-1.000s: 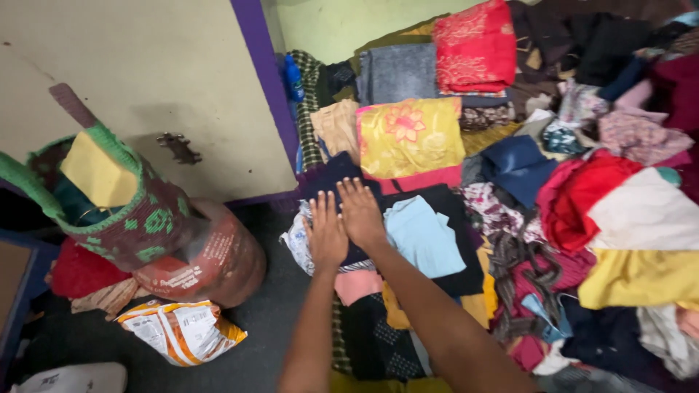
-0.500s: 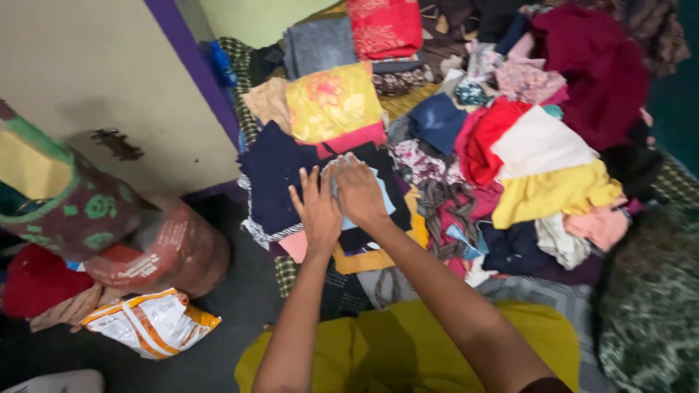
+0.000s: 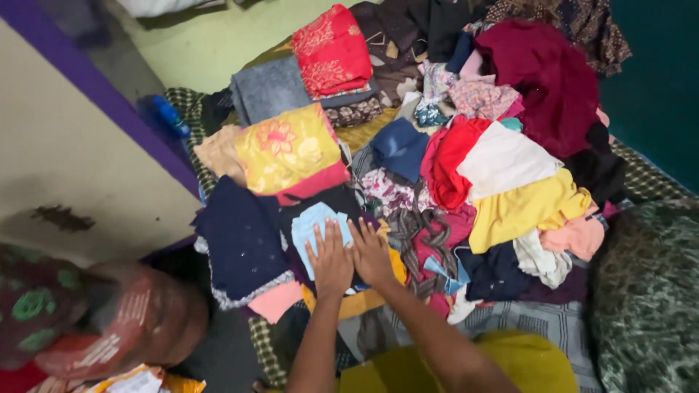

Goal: The person folds a blue shirt, a purple shirt, a black shirt, a light blue shirt, a red shirt, a pair of blue shorts, a white shirt, a yellow shirt, and a patterned shirt by hand, placing each one onto a growing stack of clothes.

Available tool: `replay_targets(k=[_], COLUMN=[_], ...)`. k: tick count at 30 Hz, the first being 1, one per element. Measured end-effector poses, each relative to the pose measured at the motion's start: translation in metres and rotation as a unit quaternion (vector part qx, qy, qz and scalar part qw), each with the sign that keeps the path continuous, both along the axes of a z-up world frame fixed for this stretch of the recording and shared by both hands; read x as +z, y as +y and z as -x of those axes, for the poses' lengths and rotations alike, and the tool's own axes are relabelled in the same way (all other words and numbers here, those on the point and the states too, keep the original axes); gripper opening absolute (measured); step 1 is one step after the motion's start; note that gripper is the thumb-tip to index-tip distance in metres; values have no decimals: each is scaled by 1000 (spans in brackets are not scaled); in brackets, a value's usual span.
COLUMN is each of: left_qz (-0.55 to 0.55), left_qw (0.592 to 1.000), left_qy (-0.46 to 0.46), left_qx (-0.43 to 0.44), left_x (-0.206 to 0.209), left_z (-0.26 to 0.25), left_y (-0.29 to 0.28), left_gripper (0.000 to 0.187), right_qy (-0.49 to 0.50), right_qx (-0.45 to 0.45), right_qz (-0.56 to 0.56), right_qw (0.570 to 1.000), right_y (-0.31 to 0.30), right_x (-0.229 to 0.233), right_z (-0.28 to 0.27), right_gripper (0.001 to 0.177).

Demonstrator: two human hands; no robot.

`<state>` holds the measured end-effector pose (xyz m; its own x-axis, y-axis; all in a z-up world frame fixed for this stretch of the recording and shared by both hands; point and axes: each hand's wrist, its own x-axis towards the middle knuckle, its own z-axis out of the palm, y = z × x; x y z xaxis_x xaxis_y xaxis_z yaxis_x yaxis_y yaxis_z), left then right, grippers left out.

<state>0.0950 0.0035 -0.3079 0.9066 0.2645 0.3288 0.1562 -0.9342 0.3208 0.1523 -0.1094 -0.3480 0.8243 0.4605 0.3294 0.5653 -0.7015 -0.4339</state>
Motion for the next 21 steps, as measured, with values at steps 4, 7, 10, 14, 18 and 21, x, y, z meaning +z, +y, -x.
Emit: replay_targets(k=[4,7,10,14,18,21], left_qz=[15,22,24,22,51,93], left_qw=[999,999,998,999,998,993], left_qy=[36,44,49,39,40,47], left_qx=[1,-6,-8,-6,13,60], left_x=[-11,-14,-14,-16,16,54], left_z=[-18,-20,-20,-9,-8,-7], left_y=[10,12,13,14,-2,-26], left_gripper=[68,68,69,71,73,72], right_qy=[17,47,56,67,152,35], right_qx=[-23,-30,-29,-9,51,-34], right_qz=[-5,-23,-17,-46,-81,-156], right_qw=[1000,998,998,997,984,987], right_y=[8,9,5,-12,-40,-69], right_x=[-3,-4,-2,-7,25,17], right_z=[-8,-12,-9,14,3,-41], right_gripper=[59,60,62,62,65,59])
